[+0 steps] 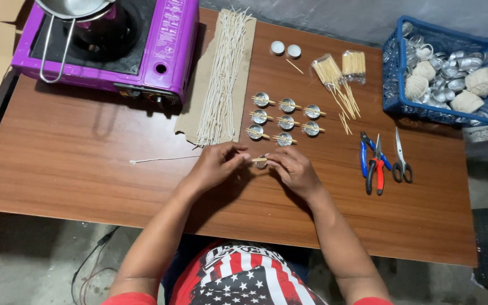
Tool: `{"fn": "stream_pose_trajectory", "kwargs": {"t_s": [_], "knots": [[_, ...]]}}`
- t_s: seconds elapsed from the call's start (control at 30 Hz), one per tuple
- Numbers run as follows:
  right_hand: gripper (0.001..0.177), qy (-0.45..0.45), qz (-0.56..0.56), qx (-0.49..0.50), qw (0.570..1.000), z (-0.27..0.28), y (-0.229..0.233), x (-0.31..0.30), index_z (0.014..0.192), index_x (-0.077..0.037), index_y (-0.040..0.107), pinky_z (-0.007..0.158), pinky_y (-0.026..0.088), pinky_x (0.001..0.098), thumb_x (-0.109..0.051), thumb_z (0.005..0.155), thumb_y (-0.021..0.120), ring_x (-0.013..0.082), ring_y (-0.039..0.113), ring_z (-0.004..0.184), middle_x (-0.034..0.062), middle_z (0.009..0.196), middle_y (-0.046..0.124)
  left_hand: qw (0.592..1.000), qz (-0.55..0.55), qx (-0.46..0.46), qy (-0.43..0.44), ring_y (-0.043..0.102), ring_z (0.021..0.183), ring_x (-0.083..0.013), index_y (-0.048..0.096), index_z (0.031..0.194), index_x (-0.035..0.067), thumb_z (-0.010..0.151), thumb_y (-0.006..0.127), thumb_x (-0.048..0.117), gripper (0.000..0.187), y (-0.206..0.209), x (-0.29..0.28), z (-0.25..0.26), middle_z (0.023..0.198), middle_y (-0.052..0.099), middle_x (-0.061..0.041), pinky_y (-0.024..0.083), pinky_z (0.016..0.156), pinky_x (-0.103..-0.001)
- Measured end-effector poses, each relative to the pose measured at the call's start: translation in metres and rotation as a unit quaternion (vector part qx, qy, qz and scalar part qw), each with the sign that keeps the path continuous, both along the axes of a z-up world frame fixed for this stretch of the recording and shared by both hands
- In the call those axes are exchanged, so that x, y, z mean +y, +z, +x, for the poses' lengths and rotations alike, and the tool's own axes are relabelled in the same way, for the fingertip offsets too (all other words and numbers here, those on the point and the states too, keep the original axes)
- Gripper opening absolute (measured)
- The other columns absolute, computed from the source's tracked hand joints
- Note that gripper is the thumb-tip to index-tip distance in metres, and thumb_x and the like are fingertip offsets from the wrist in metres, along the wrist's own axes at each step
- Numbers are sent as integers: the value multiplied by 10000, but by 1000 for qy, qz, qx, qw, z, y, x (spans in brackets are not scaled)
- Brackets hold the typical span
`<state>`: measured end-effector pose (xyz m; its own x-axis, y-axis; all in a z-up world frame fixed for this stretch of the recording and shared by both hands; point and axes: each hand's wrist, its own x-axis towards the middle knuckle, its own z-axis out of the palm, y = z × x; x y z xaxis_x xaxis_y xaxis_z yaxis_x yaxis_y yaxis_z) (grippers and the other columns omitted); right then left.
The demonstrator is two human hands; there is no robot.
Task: Assembling candle wicks by threading cotton wicks through metal tabs and crimping them with pliers.
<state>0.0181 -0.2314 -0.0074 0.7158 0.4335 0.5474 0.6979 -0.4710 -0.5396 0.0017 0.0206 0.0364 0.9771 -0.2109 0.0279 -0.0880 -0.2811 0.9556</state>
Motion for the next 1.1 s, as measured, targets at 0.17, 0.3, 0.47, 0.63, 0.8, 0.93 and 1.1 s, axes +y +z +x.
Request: {"fn": "stream_pose_trajectory", "kwargs": {"t_s": [0.17,0.3,0.47,0.63,0.8,0.93,1.1], "knots": [[137,-26,7,-3,1000,8,-1,-17,1079,-136,792,751,586,361,-170,962,729,273,732,856,51,961,717,968,196,-130,82,746,838,-254,780,1110,95,956,708,124,173,-22,58,1,899,763,-101,605,754,-321],[133,-36,10,-3,999,10,-3,-21,1069,-130,798,758,581,358,-169,953,746,277,731,857,56,959,722,951,272,-133,59,704,896,-355,774,1051,100,884,757,176,185,-30,64,-14,930,705,-130,589,774,-452],[121,-39,14,10,999,7,0,-18,1046,-131,805,749,583,362,-171,943,757,278,733,840,56,931,727,941,306,-136,40,692,902,-320,768,1015,156,889,749,244,155,-48,50,-20,914,674,-85,588,763,-435],[129,-45,18,24,999,8,-1,-19,1054,-126,808,757,577,372,-162,942,755,293,731,833,64,926,729,929,321,-184,26,678,839,-306,760,956,162,851,775,239,130,-53,45,-17,860,644,-67,570,711,-415],[119,-44,12,12,999,7,-2,-17,1043,-135,802,760,579,381,-177,941,758,296,730,849,67,935,727,897,346,-271,37,652,766,-260,731,885,170,869,762,229,68,-64,42,-16,788,600,-35,543,648,-364],[116,-44,12,10,999,6,-1,-18,1036,-135,801,762,579,377,-183,939,759,292,730,846,60,937,729,852,398,-338,39,625,785,-233,675,888,172,884,737,293,136,-94,42,-11,815,559,-13,522,644,-351],[121,-40,30,34,998,7,3,-18,1038,-145,811,779,578,372,-168,928,766,283,729,843,59,926,728,905,311,-288,16,636,835,-303,599,1008,130,1036,573,263,139,-80,38,-10,857,539,-66,529,712,-361]]}}
